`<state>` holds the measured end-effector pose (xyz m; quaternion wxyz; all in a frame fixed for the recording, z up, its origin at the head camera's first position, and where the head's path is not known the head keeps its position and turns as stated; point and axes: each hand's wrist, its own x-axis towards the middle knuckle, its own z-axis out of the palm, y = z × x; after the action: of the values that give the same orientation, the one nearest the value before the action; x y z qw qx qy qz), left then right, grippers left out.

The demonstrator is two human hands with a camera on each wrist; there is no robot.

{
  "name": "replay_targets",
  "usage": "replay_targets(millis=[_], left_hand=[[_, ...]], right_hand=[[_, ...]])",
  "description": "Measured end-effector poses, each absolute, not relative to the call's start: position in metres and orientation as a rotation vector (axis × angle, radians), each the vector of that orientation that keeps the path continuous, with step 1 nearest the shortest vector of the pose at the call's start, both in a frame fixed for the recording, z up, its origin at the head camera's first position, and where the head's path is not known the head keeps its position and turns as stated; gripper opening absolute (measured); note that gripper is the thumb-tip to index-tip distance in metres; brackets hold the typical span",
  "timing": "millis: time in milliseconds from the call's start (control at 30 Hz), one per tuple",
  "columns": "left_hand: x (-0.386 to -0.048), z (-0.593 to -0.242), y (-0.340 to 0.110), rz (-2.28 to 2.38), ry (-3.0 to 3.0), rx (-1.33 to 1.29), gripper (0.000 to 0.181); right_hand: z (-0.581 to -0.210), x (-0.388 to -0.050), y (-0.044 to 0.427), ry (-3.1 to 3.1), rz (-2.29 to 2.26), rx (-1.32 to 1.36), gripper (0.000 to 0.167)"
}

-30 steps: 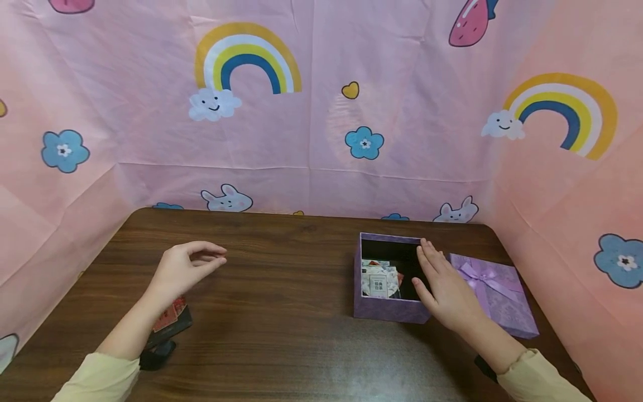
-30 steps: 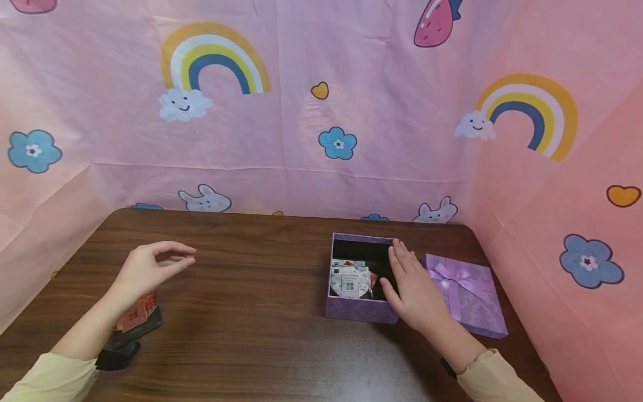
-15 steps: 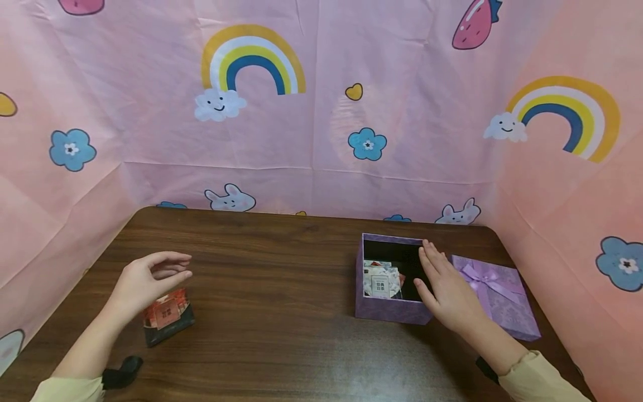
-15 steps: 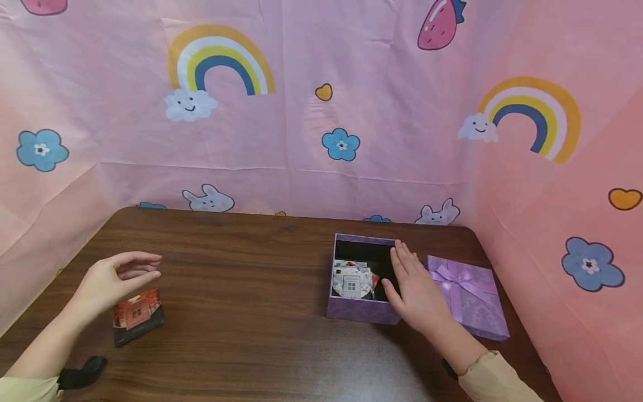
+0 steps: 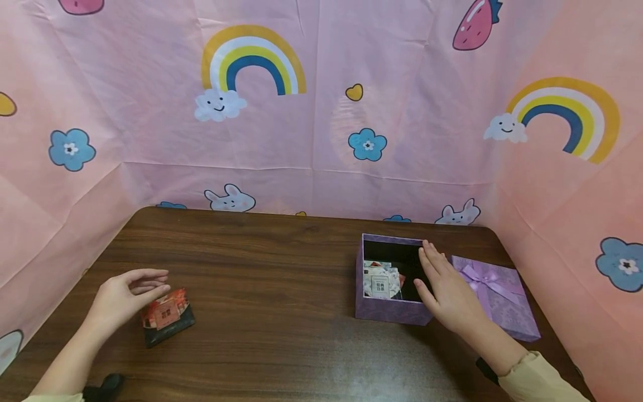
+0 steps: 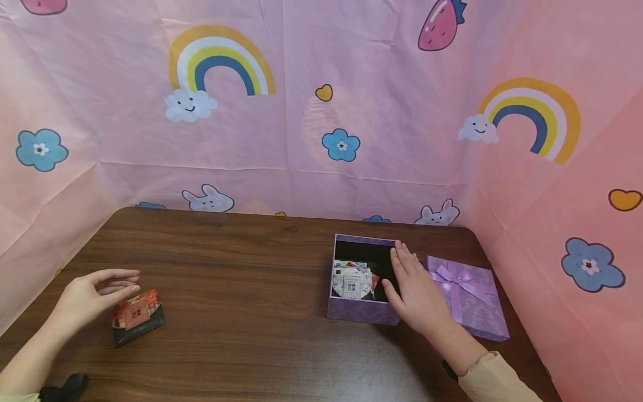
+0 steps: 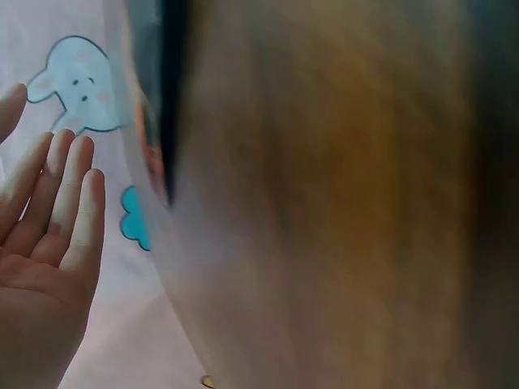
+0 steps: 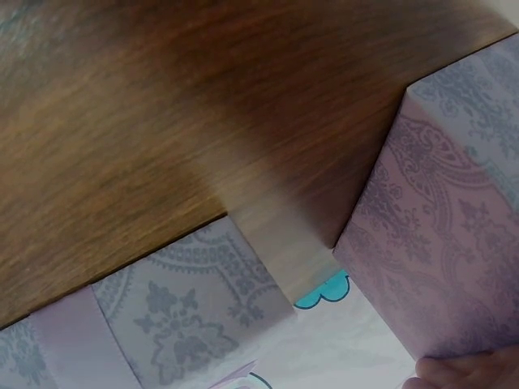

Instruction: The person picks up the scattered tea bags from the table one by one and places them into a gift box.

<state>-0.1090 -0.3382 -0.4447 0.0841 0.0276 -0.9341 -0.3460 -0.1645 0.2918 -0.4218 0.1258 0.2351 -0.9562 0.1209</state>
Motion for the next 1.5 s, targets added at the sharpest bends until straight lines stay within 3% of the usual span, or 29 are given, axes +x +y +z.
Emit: replay_targets(millis=[400,1133,1500], left_hand=[[-0.105,-0.458,-0.361,-0.976,-2.900,0.043,0.054],[-0.102,-0.475,-0.367,-0.770,-2.852,-0.366,0.078],[-0.106,-0.474,-0.362,-0.676,-2.831,-0.432,0.073]], right_hand=[[-0.422,-0.164,0.292,-2.784,0.341,0.682,0.067],[-0.422,-0.163,0.292,-2.819,0.362,0.666,0.068],[-0.421,-0.164,0.291,-2.795,0.345,0.669,0.068]])
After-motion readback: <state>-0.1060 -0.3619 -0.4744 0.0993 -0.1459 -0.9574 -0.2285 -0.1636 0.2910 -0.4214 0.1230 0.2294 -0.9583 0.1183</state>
